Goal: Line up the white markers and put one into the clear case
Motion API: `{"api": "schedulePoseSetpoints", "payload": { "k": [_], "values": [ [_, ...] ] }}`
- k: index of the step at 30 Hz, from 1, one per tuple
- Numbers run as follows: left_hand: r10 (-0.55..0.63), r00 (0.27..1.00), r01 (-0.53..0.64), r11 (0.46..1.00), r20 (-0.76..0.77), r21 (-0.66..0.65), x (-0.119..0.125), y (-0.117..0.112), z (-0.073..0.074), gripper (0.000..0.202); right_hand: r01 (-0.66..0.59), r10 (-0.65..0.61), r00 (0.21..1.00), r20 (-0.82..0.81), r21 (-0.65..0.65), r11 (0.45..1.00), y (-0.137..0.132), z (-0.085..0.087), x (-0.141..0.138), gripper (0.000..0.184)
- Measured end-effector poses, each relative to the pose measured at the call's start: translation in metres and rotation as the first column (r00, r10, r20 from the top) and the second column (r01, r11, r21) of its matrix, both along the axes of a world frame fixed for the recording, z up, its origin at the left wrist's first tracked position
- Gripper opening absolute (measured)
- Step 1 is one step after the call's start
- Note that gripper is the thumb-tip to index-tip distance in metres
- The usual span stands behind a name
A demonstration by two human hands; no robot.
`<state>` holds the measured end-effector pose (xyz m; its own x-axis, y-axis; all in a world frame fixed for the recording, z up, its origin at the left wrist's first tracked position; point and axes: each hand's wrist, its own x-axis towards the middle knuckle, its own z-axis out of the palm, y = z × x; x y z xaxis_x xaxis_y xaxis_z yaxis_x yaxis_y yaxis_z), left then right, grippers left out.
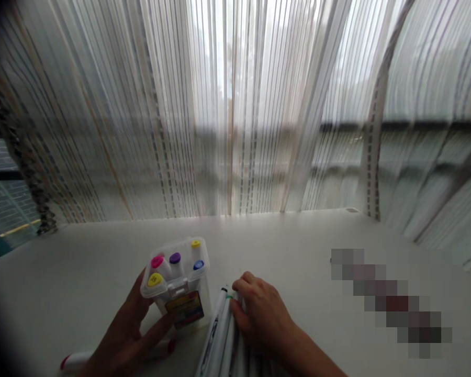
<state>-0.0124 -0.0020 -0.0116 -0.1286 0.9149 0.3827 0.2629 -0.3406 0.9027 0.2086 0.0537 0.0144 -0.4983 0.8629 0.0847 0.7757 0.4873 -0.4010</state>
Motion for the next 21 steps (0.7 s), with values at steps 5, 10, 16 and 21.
{"api": "schedulePoseSetpoints", "payload": {
  "k": [5,10,16,21],
  "values": [
    [-0.002,1.0,0.001,1.0,-0.017,-0.031,0.0002,-0.0014,0.0033,0.069,0.006,-0.006,1.0,-0.007,0.002,1.0,0.0001,-0.0006,0.0009,0.012],
    [-0.002,1.0,0.001,1.0,-0.029,-0.032,0.0005,-0.0019,0.0045,0.068,-0.004,0.004,1.0,-0.01,0.007,1.0,-0.0007,0.0003,0.002,0.012],
    [0.016,0.999,-0.016,1.0,-0.034,0.002,0.001,-0.0005,0.0029,0.066,-0.007,0.007,1.0,-0.018,0.006,1.0,-0.0024,-0.0005,0.0031,0.014],
    [0.022,1.0,-0.022,1.0,-0.02,-0.013,0.002,-0.0007,0.0031,0.067,-0.004,0.004,1.0,-0.016,0.006,1.0,-0.0013,-0.0005,0.0022,0.013]
  ]
}}
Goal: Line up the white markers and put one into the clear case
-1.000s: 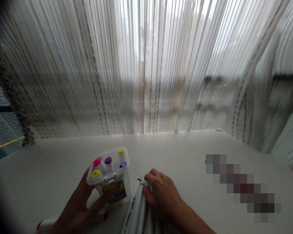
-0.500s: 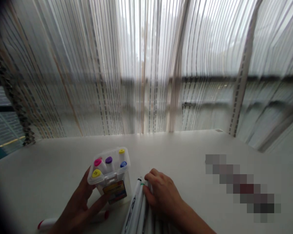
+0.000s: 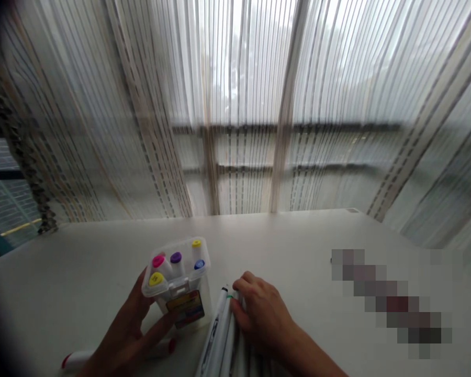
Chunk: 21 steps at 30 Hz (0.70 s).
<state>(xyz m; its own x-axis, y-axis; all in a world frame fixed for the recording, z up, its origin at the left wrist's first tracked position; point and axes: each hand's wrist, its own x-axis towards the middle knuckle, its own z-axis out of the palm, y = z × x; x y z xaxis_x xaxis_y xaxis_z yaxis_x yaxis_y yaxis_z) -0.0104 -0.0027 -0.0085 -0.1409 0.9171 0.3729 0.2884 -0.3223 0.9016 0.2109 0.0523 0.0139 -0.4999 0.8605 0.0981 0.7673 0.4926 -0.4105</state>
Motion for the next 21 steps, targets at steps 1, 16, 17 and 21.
{"api": "schedulePoseSetpoints", "payload": {
  "k": [1,16,17,21],
  "values": [
    [0.001,1.0,-0.001,1.0,0.0,-0.002,0.0003,-0.0001,0.0001,0.067,0.002,-0.002,1.0,0.003,-0.003,1.0,0.0001,0.0002,0.0,0.013],
    [-0.032,0.999,0.033,0.999,0.014,-0.041,-0.0009,-0.0006,0.001,0.07,-0.001,0.001,1.0,0.0,0.006,1.0,0.001,-0.0009,-0.0002,0.014],
    [-0.027,1.0,0.027,0.999,0.014,-0.036,-0.0008,-0.0006,0.0008,0.07,-0.002,0.002,1.0,-0.001,0.006,1.0,0.001,-0.0007,-0.0004,0.014],
    [0.004,1.0,-0.004,1.0,0.013,-0.019,0.0003,-0.0009,0.0009,0.07,0.001,-0.001,1.0,0.012,-0.006,1.0,0.0015,-0.0003,-0.0009,0.014]
  ]
}}
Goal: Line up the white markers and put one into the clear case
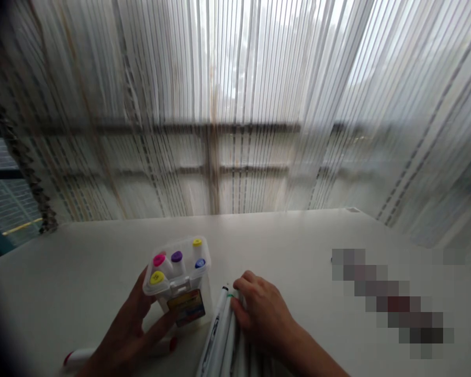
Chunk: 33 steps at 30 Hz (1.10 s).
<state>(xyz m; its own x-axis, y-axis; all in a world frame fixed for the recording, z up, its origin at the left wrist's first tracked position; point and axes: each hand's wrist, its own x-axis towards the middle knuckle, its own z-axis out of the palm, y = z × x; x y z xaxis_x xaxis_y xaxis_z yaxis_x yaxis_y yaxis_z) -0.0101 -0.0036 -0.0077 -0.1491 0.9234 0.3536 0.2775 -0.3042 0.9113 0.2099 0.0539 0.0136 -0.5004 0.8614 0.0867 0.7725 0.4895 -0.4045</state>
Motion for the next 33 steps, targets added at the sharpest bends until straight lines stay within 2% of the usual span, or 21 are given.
{"api": "schedulePoseSetpoints", "payload": {
  "k": [7,23,28,33],
  "values": [
    [-0.018,1.0,0.018,0.999,0.003,-0.029,0.0003,-0.001,0.0039,0.07,-0.007,0.007,1.0,-0.02,0.006,1.0,-0.0006,-0.0006,0.0016,0.014],
    [-0.016,1.0,0.016,1.0,-0.006,-0.005,0.0008,-0.0009,0.0044,0.069,0.003,-0.003,1.0,0.007,-0.009,1.0,-0.0011,0.0013,-0.0007,0.013],
    [-0.033,0.999,0.035,0.998,0.031,-0.05,0.0006,-0.0015,0.0055,0.072,-0.003,0.003,1.0,0.003,0.005,1.0,0.0001,0.0015,-0.0003,0.013],
    [-0.025,1.0,0.025,1.0,0.02,-0.018,0.0002,-0.0007,0.0026,0.069,-0.002,0.002,1.0,0.001,0.002,1.0,-0.0016,0.0025,0.0012,0.013]
  ]
}}
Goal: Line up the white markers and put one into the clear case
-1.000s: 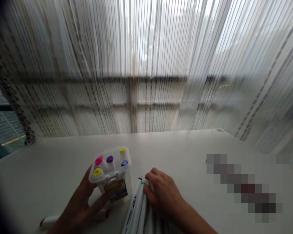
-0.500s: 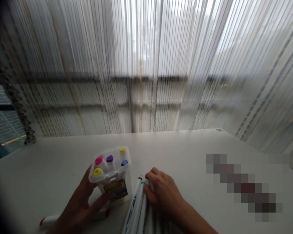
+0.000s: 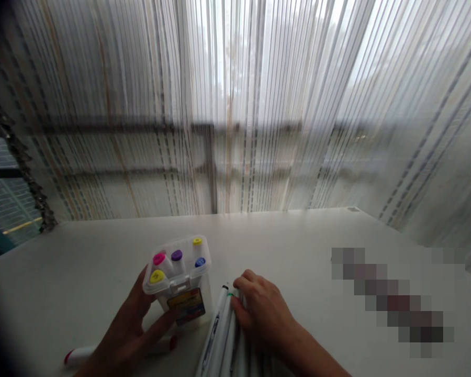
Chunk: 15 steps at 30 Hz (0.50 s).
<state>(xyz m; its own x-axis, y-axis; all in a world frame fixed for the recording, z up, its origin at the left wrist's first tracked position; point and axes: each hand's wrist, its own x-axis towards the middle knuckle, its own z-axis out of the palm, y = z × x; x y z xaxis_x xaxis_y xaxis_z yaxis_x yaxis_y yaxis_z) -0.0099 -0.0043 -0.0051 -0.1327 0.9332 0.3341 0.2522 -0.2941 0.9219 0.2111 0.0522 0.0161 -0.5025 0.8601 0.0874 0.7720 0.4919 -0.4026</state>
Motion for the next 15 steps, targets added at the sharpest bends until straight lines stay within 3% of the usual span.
{"api": "schedulePoseSetpoints", "payload": {
  "k": [5,9,12,15],
  "values": [
    [0.009,1.0,-0.008,1.0,-0.007,0.013,0.0,0.001,-0.001,0.07,0.01,-0.01,1.0,0.015,-0.008,1.0,0.0,0.0,-0.003,0.014],
    [-0.028,1.0,0.028,1.0,-0.01,-0.004,0.0,-0.001,0.004,0.068,-0.01,0.012,0.998,0.06,-0.028,1.0,0.0,0.013,0.003,0.022],
    [-0.054,0.999,0.054,0.998,0.0,-0.014,-0.001,-0.001,0.007,0.07,-0.018,0.023,0.992,0.122,-0.044,0.999,-0.006,0.032,0.014,0.044],
    [-0.08,0.997,0.08,0.997,-0.02,-0.011,-0.004,-0.001,0.007,0.072,-0.039,0.074,0.971,0.229,-0.155,0.987,-0.02,0.049,0.021,0.085]
  ]
}}
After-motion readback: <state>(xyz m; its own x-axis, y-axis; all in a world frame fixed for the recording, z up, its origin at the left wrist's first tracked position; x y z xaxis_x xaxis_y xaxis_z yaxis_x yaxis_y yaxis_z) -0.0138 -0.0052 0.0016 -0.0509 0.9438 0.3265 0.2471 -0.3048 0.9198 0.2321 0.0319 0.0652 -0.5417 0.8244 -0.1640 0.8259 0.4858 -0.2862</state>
